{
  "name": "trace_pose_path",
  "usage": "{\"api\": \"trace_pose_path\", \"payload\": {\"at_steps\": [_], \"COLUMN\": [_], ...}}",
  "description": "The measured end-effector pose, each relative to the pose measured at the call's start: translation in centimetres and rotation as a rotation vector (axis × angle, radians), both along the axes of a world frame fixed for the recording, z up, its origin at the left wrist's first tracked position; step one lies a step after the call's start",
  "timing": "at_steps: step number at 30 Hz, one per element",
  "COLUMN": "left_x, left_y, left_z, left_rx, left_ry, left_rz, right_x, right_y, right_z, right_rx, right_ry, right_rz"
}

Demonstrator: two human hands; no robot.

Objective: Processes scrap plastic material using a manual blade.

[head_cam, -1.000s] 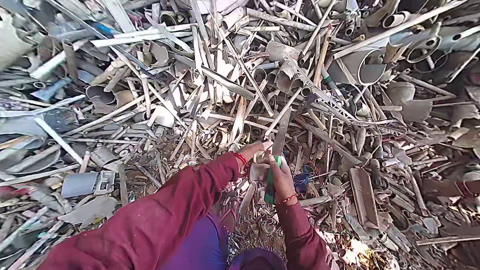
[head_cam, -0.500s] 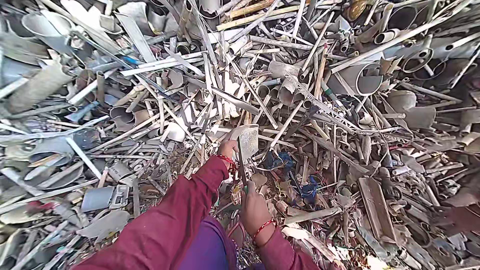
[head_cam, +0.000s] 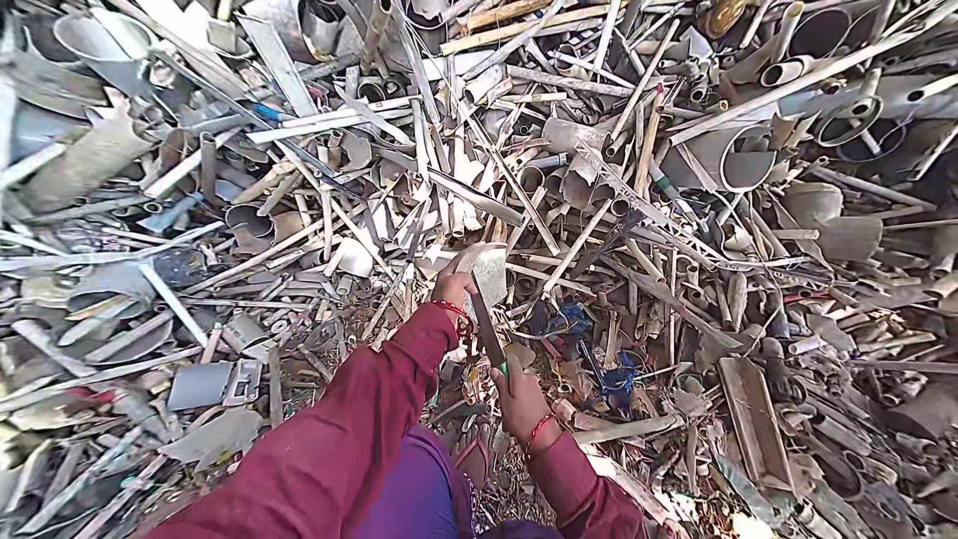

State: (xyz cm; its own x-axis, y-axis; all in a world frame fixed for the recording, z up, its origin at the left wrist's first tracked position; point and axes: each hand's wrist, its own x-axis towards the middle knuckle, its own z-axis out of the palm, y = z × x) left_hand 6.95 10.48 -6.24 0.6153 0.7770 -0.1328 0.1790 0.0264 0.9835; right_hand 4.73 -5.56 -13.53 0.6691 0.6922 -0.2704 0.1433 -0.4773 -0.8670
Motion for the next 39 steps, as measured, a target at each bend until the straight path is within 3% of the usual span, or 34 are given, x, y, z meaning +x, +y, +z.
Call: {"api": "trace_pose_path", "payload": {"at_steps": [2, 5, 8, 13, 15, 17, 21, 23, 28, 31, 34, 37, 39], "left_x": [0.3, 0.1, 0.0, 0.0, -0.1, -0.4, -0.2, 0.0, -0.3, 0.1, 0.1, 0.0, -0.1], "left_y": [0.5, 0.3, 0.0, 0.0, 0.6, 2.3, 1.9, 1.4, 1.7, 0.7, 0.0, 1.4, 2.1], "left_z": [-0.6, -0.3, -0.3, 0.1, -0.3, -1.0, 0.0, -0.1, -0.5, 0.3, 0.6, 0.0, -0.4], "left_rx": [0.038, 0.091, 0.077, 0.127, 0.183, 0.253, 0.273, 0.282, 0.24, 0.219, 0.22, 0.281, 0.291], "left_ry": [0.047, 0.073, 0.084, 0.039, 0.01, 0.022, 0.055, 0.059, 0.103, 0.083, 0.044, 0.07, 0.076], "left_rz": [0.0, -0.049, -0.103, -0.19, -0.269, -0.344, -0.411, -0.412, -0.352, -0.324, -0.319, -0.348, -0.362], "right_x": [0.9, 0.8, 1.5, 1.2, 0.2, 0.9, 1.5, 0.7, 0.4, 1.5, -0.9, -1.3, 0.0], "right_y": [0.0, 0.0, -0.5, -0.5, -0.1, -0.4, -0.8, -0.5, -0.7, -1.1, 0.1, 0.2, -0.5], "right_z": [-1.0, -1.7, -1.4, 0.0, 0.0, 0.8, 1.4, 1.3, -0.3, -0.8, -0.9, -0.6, -0.8], "right_rx": [0.027, 0.156, 0.046, -0.033, -0.026, -0.146, -0.286, -0.23, 0.085, 0.162, 0.345, 0.3, 0.27], "right_ry": [0.053, -0.036, 0.076, 0.032, 0.028, 0.014, -0.078, -0.044, 0.286, 0.245, 0.355, 0.444, 0.432], "right_rz": [0.03, -0.205, 0.013, -0.043, 0.034, 0.154, 0.004, -0.068, 0.027, -0.14, -0.189, 0.005, -0.002]}}
